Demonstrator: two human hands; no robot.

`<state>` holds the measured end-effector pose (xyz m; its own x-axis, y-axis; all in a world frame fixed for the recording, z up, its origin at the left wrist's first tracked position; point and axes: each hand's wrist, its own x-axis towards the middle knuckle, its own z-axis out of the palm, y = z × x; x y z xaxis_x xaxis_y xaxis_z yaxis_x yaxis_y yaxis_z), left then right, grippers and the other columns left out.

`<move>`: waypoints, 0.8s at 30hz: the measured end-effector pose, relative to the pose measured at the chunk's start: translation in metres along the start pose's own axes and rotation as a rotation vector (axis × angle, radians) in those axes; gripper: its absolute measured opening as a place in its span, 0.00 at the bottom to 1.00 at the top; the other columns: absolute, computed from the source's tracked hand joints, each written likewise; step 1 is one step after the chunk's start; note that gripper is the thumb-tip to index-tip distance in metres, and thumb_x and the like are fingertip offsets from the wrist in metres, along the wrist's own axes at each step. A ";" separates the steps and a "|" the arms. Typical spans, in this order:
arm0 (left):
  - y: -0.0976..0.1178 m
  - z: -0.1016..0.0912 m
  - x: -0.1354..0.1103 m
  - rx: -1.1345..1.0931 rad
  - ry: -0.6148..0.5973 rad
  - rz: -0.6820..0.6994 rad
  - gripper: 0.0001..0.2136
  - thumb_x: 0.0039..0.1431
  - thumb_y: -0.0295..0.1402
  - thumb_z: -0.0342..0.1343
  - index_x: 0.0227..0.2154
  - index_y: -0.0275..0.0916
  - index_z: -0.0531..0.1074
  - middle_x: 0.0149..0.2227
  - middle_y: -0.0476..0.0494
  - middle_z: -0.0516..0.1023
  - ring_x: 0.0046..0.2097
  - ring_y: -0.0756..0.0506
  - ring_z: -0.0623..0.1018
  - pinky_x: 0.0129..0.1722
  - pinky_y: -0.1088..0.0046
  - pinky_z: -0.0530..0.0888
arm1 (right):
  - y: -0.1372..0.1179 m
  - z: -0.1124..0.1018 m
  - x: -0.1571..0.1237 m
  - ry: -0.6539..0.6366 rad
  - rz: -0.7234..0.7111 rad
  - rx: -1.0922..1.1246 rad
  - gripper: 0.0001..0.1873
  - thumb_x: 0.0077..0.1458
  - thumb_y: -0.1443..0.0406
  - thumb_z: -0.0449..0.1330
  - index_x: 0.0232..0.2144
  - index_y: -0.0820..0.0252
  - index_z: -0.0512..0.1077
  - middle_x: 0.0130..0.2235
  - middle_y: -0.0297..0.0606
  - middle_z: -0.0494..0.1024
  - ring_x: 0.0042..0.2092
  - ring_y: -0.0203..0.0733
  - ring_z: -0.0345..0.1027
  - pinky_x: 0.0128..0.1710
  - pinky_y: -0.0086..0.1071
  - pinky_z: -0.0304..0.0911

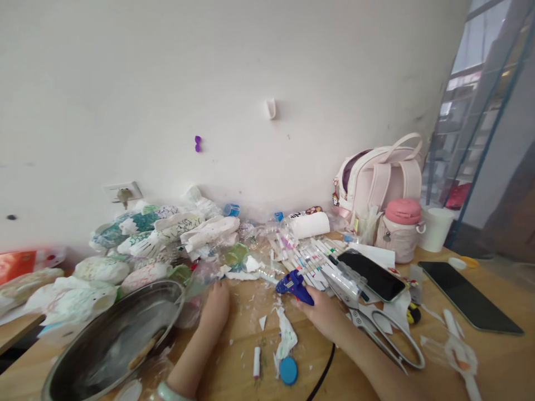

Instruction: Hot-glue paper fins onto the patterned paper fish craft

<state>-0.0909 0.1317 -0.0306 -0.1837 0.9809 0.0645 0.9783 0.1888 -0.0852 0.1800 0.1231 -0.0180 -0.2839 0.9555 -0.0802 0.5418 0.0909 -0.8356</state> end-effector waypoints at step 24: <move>-0.001 0.002 0.017 -0.131 -0.110 0.113 0.09 0.60 0.35 0.54 0.39 0.35 0.71 0.40 0.45 0.76 0.40 0.47 0.76 0.41 0.63 0.74 | -0.001 -0.001 -0.002 -0.003 0.000 0.014 0.15 0.54 0.63 0.56 0.44 0.62 0.71 0.44 0.46 0.77 0.46 0.50 0.70 0.45 0.38 0.61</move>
<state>-0.0956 0.1479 -0.0312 -0.0747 0.9960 -0.0481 0.9960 0.0769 0.0453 0.1809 0.1216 -0.0162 -0.2868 0.9545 -0.0816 0.5305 0.0873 -0.8432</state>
